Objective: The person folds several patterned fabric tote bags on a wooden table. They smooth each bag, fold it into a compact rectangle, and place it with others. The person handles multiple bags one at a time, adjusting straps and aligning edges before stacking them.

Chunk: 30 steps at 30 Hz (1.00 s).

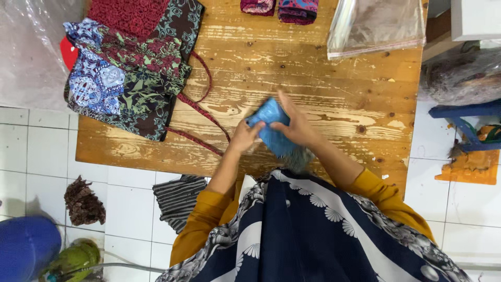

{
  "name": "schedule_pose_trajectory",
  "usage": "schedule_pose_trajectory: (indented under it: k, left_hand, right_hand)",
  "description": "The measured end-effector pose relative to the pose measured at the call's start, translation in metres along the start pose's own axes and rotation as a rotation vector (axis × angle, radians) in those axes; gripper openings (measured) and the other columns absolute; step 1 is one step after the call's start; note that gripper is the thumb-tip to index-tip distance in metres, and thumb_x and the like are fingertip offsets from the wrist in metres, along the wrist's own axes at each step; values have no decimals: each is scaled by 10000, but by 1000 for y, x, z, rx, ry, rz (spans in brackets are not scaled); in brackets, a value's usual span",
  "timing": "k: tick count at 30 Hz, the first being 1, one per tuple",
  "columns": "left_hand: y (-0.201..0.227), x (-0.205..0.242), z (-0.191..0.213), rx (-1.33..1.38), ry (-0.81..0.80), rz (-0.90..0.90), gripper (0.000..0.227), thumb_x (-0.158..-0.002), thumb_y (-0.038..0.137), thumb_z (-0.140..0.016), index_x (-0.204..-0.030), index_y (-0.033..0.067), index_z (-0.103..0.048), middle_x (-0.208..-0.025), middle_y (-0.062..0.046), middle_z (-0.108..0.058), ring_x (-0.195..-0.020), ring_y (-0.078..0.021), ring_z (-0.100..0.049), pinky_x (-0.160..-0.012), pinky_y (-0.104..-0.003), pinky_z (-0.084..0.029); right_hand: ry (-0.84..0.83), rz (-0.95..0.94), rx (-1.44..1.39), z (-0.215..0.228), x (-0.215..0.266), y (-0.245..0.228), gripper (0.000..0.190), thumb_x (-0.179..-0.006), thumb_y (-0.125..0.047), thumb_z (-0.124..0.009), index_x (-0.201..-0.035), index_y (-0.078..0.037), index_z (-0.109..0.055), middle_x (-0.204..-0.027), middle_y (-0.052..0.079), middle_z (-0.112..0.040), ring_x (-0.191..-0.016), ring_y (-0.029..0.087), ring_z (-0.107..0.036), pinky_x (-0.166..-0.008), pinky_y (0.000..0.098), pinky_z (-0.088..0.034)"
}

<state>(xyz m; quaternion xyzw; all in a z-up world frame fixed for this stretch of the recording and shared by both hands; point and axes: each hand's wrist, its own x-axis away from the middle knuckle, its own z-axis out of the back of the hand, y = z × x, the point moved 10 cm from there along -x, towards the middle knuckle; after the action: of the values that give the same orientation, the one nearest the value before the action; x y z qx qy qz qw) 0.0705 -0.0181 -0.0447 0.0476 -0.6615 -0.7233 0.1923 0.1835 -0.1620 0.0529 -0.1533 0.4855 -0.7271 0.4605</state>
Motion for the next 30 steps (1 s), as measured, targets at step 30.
schedule_pose_trajectory:
  k: [30]
  left_hand:
    - [71,31,16,291,409,-10,298,-1082,255,-555,-1204,3,-655,-1019,-35,-697,-911,-101,-603,-824,-274,-509]
  right_hand:
    - [248,-608,-705,-33,4,14,341,-943,-186,-767,-1183,37,-672,-1032,121,-746,-851,169,-687,-763,334,-592]
